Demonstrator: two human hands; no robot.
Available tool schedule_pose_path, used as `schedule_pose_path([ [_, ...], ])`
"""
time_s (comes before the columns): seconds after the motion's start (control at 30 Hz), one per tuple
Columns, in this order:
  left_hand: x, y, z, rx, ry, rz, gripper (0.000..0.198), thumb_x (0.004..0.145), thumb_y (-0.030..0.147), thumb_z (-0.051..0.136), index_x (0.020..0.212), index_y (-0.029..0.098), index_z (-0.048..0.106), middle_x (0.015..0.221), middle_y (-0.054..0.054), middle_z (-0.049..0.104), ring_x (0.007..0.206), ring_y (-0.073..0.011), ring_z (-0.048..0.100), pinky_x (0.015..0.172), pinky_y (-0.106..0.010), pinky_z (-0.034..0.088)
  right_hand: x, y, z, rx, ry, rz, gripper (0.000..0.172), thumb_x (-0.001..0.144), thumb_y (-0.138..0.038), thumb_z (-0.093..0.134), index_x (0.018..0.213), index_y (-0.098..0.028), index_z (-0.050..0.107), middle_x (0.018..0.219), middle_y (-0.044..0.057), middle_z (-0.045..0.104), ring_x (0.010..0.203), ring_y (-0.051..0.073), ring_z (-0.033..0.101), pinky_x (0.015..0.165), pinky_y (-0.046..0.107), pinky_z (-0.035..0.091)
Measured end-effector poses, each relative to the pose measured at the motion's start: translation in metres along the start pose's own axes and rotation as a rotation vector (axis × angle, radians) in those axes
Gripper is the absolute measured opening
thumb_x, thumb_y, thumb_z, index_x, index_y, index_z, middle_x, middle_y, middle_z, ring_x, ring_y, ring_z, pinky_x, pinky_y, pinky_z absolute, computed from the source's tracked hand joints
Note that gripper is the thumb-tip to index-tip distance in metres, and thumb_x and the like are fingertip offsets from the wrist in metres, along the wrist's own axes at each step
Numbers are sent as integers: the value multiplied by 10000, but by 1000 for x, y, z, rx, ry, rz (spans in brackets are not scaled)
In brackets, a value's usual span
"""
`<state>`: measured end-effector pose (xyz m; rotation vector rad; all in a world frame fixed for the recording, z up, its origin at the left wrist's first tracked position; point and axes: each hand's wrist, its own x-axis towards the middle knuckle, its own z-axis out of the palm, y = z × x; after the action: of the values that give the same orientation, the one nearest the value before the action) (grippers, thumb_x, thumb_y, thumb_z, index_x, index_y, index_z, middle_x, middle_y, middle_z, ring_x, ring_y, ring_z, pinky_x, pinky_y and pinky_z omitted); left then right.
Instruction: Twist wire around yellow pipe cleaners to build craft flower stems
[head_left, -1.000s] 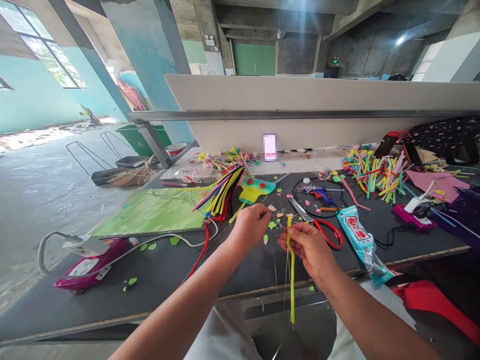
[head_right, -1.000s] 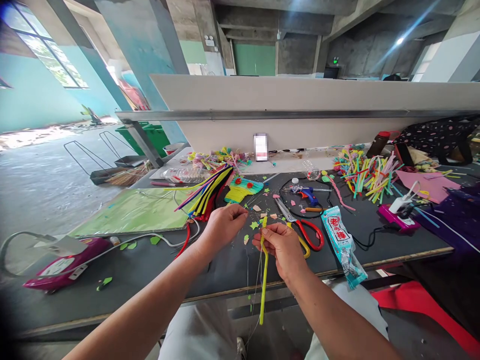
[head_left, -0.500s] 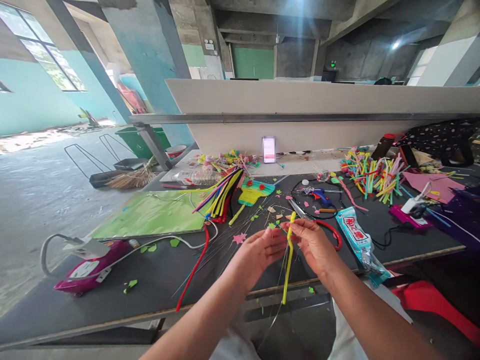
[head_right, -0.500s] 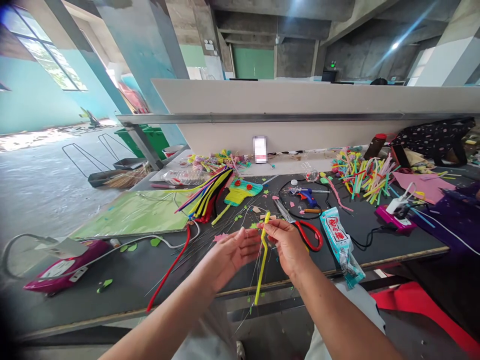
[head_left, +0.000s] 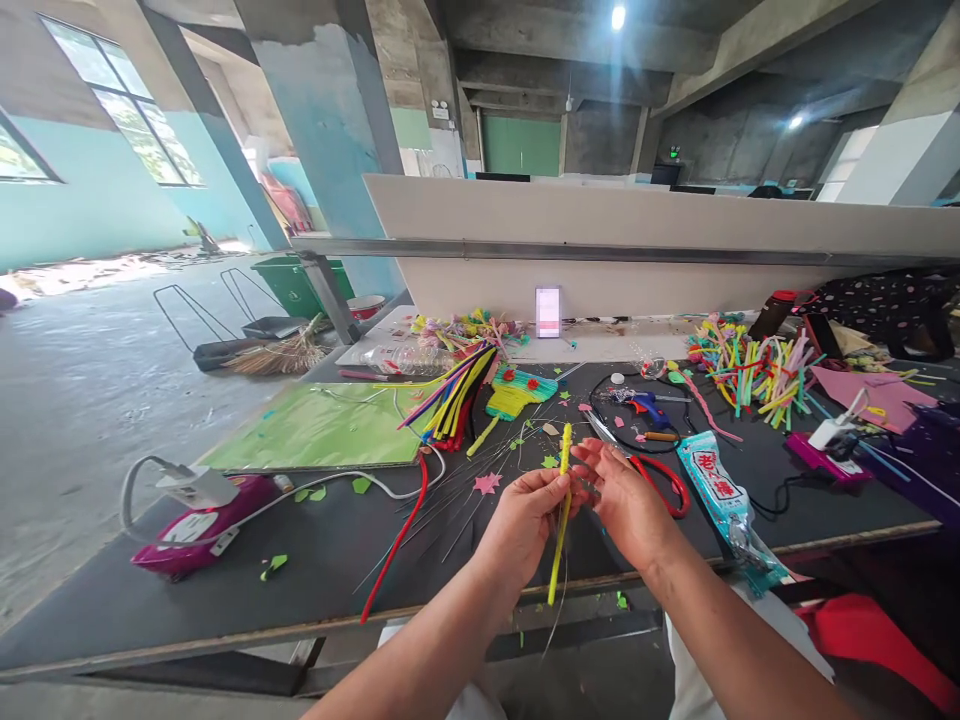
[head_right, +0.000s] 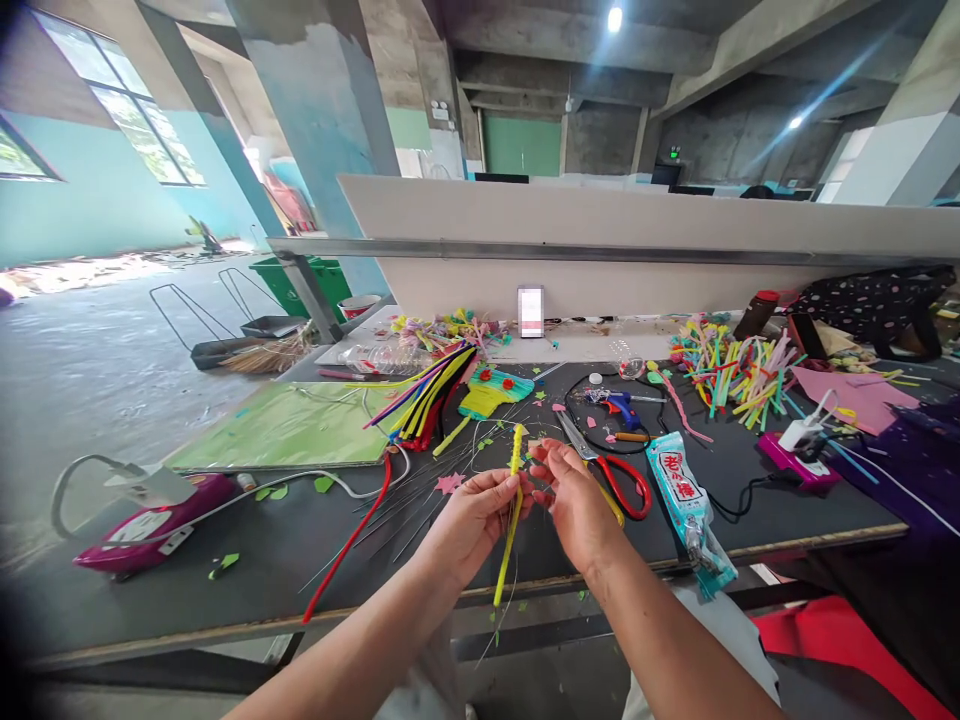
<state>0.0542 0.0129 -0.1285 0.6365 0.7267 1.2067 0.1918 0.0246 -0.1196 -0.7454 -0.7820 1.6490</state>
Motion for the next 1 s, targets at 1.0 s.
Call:
schedule_pose_path([
  [1.0, 14, 7, 3, 85, -138, 126, 195, 748, 280, 689, 828, 102, 675, 647, -34, 638, 508, -154, 593, 523, -312, 494, 8, 24, 3, -284, 144, -207, 209, 744, -386, 671, 734, -184, 618, 601, -24, 593, 432, 100, 509, 395, 218, 380],
])
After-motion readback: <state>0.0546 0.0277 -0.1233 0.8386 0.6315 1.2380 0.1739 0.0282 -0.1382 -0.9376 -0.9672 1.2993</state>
